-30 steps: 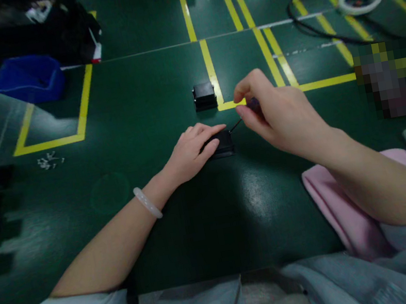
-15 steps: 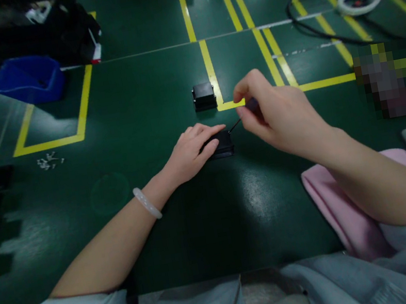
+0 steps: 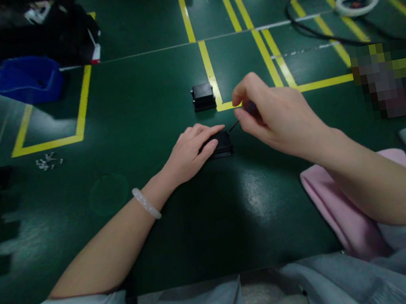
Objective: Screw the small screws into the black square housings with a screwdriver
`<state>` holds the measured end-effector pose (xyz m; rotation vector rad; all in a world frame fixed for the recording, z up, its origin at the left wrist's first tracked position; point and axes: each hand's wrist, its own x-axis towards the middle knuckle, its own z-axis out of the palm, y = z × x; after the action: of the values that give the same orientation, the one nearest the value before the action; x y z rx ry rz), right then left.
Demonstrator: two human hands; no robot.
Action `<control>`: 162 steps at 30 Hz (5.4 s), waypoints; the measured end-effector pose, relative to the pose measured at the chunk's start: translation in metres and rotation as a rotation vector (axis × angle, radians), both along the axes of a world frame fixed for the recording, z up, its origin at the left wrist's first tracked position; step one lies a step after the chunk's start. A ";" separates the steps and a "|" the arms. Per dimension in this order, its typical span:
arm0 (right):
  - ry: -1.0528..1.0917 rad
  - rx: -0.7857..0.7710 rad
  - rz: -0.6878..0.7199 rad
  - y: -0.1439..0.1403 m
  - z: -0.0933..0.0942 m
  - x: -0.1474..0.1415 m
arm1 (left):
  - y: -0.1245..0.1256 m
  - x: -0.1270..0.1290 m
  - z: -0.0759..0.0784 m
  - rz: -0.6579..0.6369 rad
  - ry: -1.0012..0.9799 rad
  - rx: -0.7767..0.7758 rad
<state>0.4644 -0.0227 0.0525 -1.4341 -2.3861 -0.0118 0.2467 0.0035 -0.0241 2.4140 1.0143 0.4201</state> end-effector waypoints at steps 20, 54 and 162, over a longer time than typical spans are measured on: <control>-0.021 -0.001 -0.033 -0.001 0.000 -0.001 | -0.001 0.001 0.002 0.012 0.013 -0.016; -0.057 0.061 -0.021 -0.001 0.000 0.000 | -0.001 0.001 0.001 0.014 0.003 -0.015; -0.022 -0.057 -0.019 0.002 0.005 0.003 | 0.000 0.001 0.002 0.010 0.016 -0.008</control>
<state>0.4677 -0.0203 0.0572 -1.4901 -2.4082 0.0357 0.2475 0.0032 -0.0224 2.4098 1.0328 0.4000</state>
